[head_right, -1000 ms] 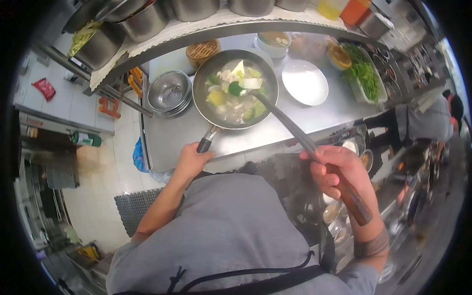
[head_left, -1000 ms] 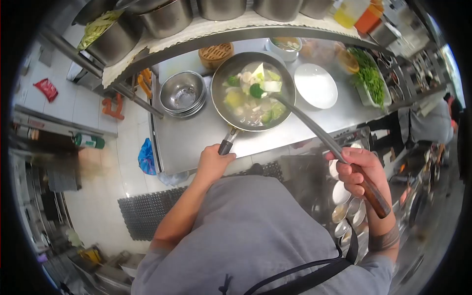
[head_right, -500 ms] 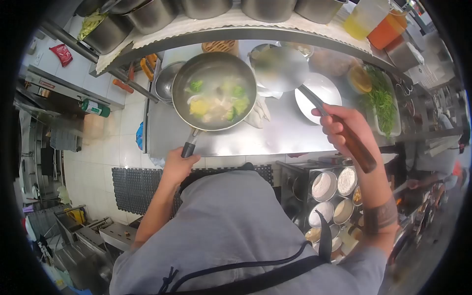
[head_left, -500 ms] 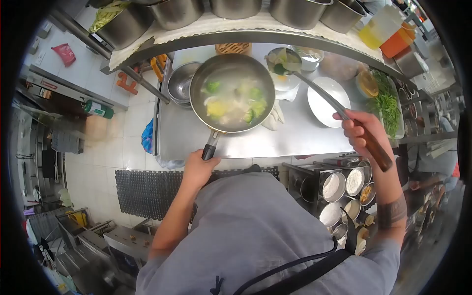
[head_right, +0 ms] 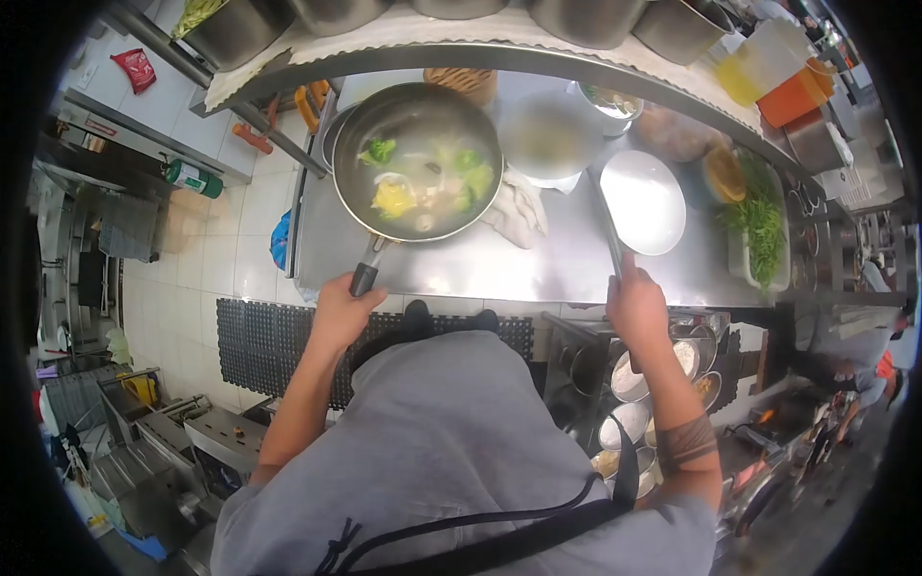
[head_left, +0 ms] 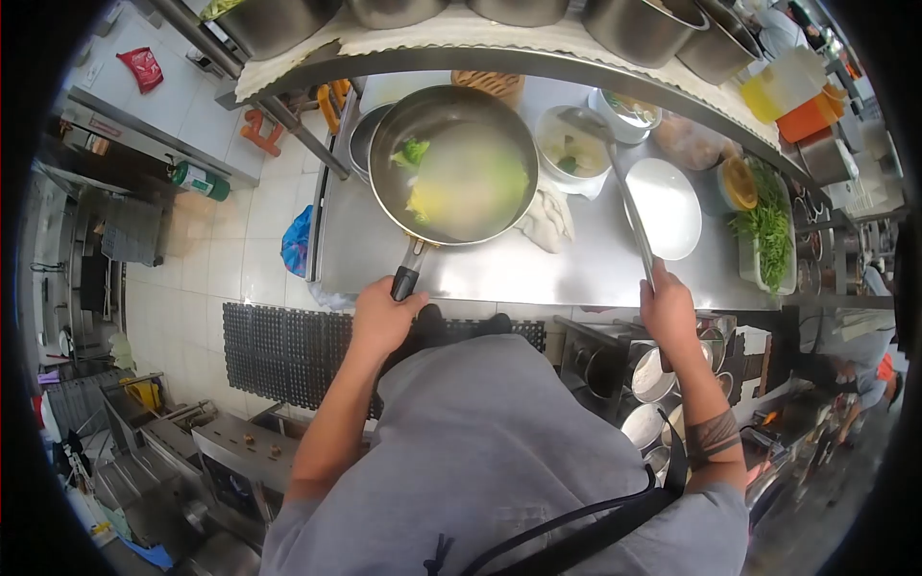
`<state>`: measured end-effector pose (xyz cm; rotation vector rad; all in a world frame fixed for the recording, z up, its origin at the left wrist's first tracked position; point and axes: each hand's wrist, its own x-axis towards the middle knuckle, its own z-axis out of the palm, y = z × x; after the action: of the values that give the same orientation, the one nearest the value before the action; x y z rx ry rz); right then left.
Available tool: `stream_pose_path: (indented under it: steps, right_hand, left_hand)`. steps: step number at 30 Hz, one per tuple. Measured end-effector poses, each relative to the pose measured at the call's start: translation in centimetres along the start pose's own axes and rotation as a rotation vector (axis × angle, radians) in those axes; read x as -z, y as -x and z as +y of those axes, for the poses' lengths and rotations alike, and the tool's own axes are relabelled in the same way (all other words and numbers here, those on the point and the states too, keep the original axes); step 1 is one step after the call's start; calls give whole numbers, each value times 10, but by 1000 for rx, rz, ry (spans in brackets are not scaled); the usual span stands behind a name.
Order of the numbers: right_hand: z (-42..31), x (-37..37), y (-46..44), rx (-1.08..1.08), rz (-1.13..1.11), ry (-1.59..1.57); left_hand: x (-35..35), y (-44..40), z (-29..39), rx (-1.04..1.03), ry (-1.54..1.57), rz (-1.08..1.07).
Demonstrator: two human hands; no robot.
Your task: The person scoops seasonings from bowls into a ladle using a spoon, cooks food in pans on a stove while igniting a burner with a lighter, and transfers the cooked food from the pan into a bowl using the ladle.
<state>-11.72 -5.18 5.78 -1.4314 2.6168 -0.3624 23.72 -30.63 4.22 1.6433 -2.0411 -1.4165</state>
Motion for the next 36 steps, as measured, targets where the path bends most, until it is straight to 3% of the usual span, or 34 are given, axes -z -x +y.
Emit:
stream_pose_path:
  steps: [2,4,6,8,11,16,18,23,24,26,29,36]
  right_hand:
    - [-11,-3,17,-54,161,-48]
    - [-38,22,30,-26,151,-108]
    - [-68,43,44,-244,-35,-426]
    - [-85,53,53,-348,-96,-466]
    - [-108,50,50,22,-5,-185]
    - [-143,51,48,-17,9,-38]
    - [-165,72,54,-314,-240,-297]
    - [-198,84,73,-828,-369,-960]
    - [-204,85,75,-837,-372,-962]
    - [-212,89,77,-966,-363,-1298]
    - [-210,92,74,-1001,-409,-1548]
    - [-187,97,41,-962,-652,-1848]
  left_hand:
    - [5,-5,-4,-89,-92,4]
    - [11,-11,-5,-100,-105,-9]
    - [16,-19,-11,-118,-125,-35]
    - [16,-28,-22,-235,-157,-19]
    - [31,-26,-3,-89,-101,-159]
    - [37,-35,-7,-149,-108,-233]
    - [37,-39,-6,-154,-104,-264]
    - [30,-49,4,-243,-84,-299]
    - [28,-50,4,-239,-88,-305]
    - [24,-51,6,-180,-61,-340]
    - [20,-47,12,-135,-47,-333]
    - [4,-28,11,-189,-99,-192]
